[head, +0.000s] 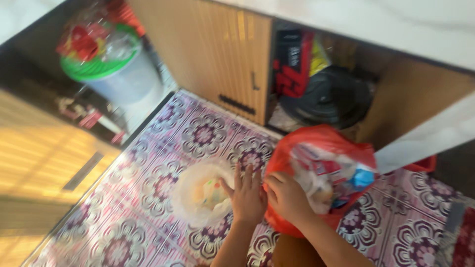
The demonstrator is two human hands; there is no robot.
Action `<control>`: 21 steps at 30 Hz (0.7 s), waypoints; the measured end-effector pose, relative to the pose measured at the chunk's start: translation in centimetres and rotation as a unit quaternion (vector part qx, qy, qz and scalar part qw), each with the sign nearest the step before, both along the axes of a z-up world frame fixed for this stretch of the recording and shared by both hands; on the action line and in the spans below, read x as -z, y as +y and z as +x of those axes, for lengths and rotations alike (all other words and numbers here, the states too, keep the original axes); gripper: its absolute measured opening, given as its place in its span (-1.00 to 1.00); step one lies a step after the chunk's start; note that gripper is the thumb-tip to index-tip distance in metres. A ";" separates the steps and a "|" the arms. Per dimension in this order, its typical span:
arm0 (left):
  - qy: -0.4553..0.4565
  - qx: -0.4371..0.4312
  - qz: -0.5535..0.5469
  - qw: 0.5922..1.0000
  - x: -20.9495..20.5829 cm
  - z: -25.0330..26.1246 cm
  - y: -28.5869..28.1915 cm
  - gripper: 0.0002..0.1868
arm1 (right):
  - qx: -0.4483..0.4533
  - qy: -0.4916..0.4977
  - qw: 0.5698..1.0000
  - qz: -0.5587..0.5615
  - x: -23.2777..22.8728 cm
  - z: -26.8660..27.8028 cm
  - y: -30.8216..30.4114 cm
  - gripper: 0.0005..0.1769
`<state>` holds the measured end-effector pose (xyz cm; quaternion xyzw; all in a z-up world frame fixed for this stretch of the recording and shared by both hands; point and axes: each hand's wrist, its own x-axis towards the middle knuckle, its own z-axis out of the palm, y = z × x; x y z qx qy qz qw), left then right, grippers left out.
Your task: The person picks up diapers and wrappers from a ledge, places them into a clear plastic bag, collects additional waste from a floor bin, and then puts the filled plastic bag into a larger red trash bag located under a kitchen counter.
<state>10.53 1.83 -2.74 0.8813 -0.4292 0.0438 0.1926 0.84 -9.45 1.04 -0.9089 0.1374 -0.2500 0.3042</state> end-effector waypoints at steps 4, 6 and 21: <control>0.023 -0.087 0.009 0.996 3.5 2.8 7.5 -0.43 | -0.077 0.005 0.997 0.017 3.7 4.0 4.7 -0.72; -0.005 -0.156 0.083 0.984 5.4 4.1 11.0 -0.48 | -0.109 0.040 0.993 0.039 6.2 6.3 6.5 -0.75; 0.081 -0.163 0.020 0.983 11.2 6.3 18.9 -0.68 | -0.198 0.373 0.896 -0.139 17.3 18.3 11.0 -0.21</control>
